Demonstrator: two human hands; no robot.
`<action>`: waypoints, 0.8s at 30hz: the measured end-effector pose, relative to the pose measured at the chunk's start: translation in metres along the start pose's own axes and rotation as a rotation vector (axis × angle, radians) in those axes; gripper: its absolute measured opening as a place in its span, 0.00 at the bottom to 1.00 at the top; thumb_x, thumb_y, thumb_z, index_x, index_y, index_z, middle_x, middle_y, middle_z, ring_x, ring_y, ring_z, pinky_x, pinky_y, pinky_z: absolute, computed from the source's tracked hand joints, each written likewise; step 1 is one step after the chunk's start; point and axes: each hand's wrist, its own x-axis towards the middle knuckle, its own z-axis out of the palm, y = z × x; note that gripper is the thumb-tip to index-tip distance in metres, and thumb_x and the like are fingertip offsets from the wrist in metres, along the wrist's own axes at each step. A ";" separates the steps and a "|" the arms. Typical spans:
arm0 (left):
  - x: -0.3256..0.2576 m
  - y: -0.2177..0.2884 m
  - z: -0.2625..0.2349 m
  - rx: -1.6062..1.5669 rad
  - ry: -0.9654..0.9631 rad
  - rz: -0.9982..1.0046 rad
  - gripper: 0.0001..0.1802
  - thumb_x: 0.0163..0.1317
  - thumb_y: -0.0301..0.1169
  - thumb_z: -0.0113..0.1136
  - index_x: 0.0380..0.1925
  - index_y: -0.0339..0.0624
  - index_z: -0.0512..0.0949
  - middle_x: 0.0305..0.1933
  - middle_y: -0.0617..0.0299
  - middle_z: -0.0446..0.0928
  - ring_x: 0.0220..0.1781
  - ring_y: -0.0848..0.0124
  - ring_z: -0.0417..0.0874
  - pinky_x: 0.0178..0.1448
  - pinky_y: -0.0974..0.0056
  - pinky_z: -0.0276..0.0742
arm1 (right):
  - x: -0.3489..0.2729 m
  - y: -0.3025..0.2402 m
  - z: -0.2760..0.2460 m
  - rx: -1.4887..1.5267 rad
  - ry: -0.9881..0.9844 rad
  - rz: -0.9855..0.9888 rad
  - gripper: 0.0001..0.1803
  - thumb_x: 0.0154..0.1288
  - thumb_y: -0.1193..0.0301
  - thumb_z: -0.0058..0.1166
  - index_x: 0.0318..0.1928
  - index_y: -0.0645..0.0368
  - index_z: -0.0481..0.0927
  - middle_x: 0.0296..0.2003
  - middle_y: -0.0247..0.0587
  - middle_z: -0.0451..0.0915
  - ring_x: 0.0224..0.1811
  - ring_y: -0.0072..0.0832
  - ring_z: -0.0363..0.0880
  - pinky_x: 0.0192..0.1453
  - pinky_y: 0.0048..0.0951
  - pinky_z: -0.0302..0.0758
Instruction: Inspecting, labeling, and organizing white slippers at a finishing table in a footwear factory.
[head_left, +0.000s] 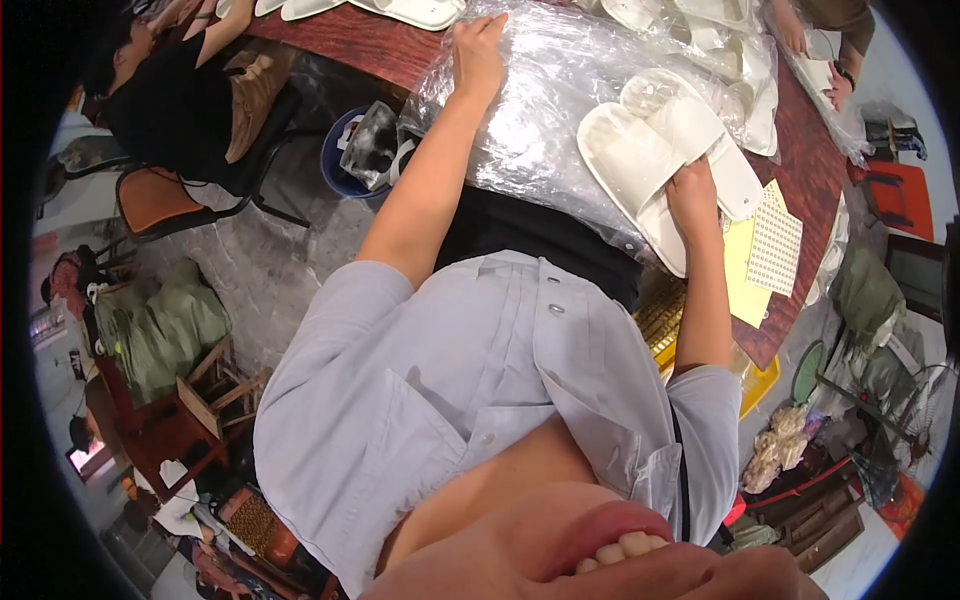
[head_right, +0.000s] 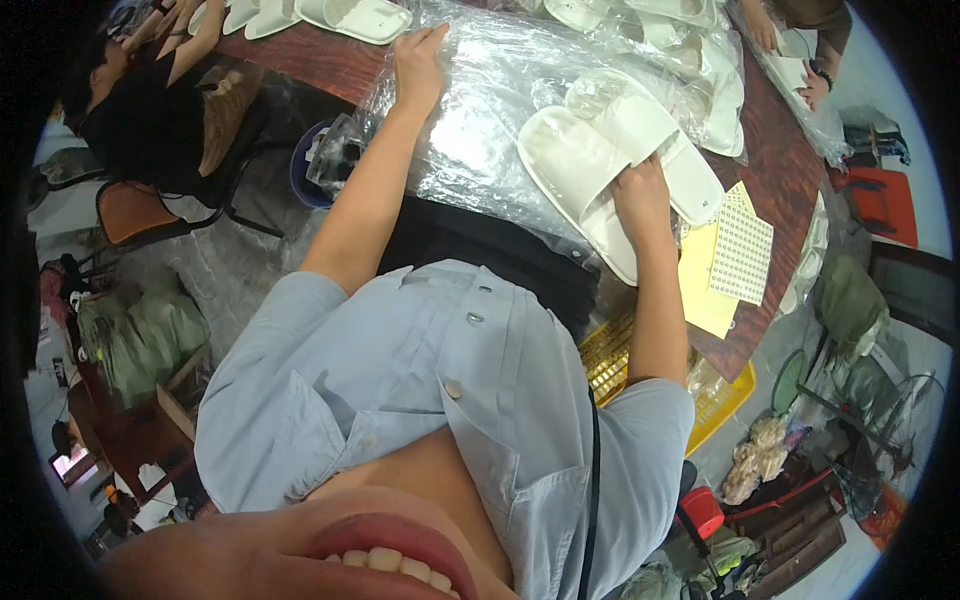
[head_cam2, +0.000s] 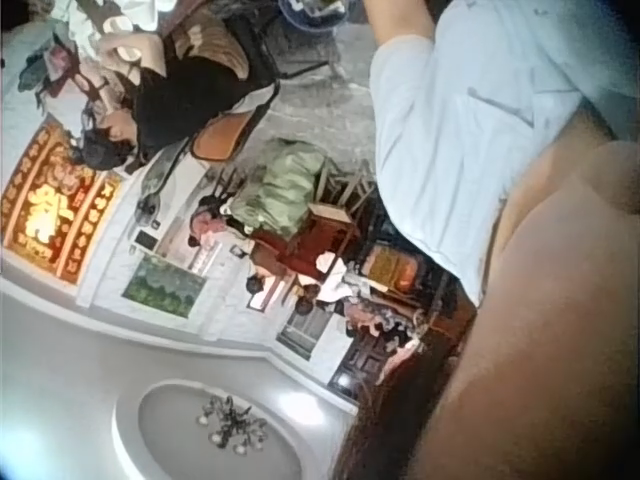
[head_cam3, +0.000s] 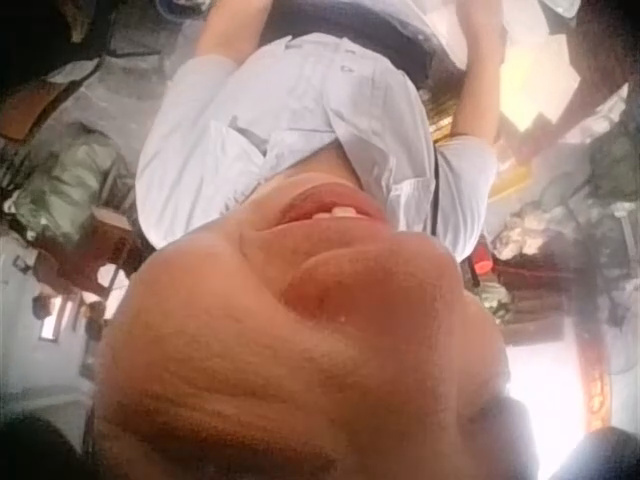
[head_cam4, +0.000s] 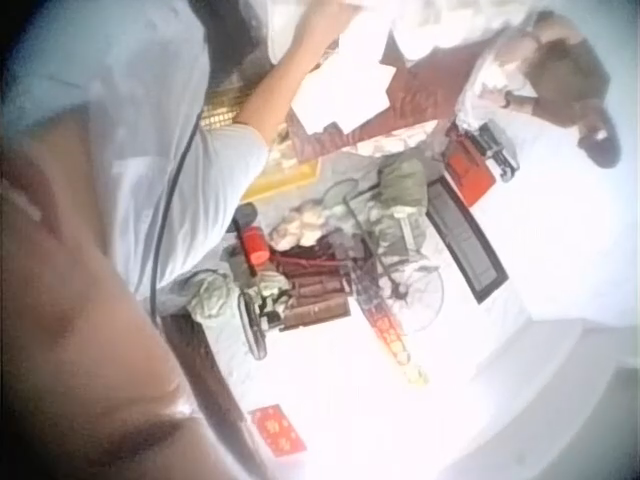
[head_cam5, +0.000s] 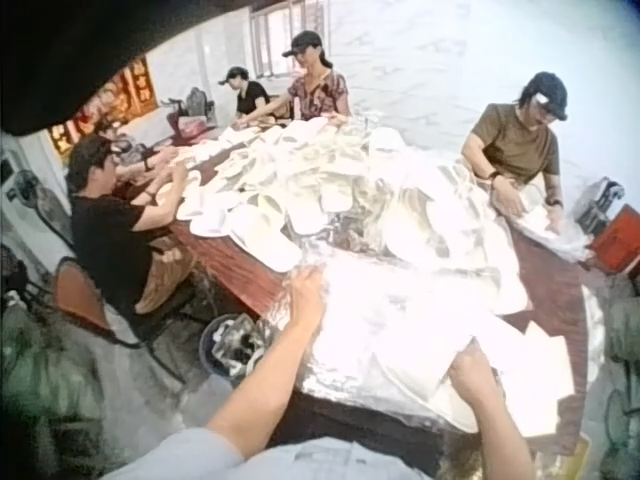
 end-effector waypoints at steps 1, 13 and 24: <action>0.000 -0.003 0.000 0.008 0.001 0.003 0.26 0.49 0.12 0.53 0.48 0.43 0.84 0.44 0.53 0.83 0.44 0.52 0.75 0.54 0.56 0.74 | -0.003 0.002 -0.001 0.006 0.004 -0.004 0.15 0.54 0.80 0.57 0.44 0.66 0.84 0.52 0.59 0.79 0.61 0.55 0.71 0.64 0.45 0.71; 0.020 0.163 -0.044 0.160 -0.571 0.336 0.29 0.65 0.55 0.56 0.66 0.67 0.71 0.66 0.42 0.68 0.70 0.37 0.60 0.64 0.33 0.63 | -0.009 0.007 -0.009 -0.004 0.018 0.042 0.09 0.51 0.76 0.59 0.34 0.65 0.85 0.39 0.55 0.83 0.54 0.52 0.76 0.61 0.47 0.72; -0.052 0.122 0.003 0.070 -0.632 0.242 0.38 0.59 0.69 0.51 0.68 0.73 0.67 0.72 0.41 0.60 0.75 0.35 0.50 0.69 0.26 0.44 | -0.048 0.022 -0.102 -0.040 0.094 0.427 0.16 0.58 0.79 0.50 0.46 0.69 0.83 0.43 0.63 0.82 0.50 0.51 0.81 0.56 0.38 0.74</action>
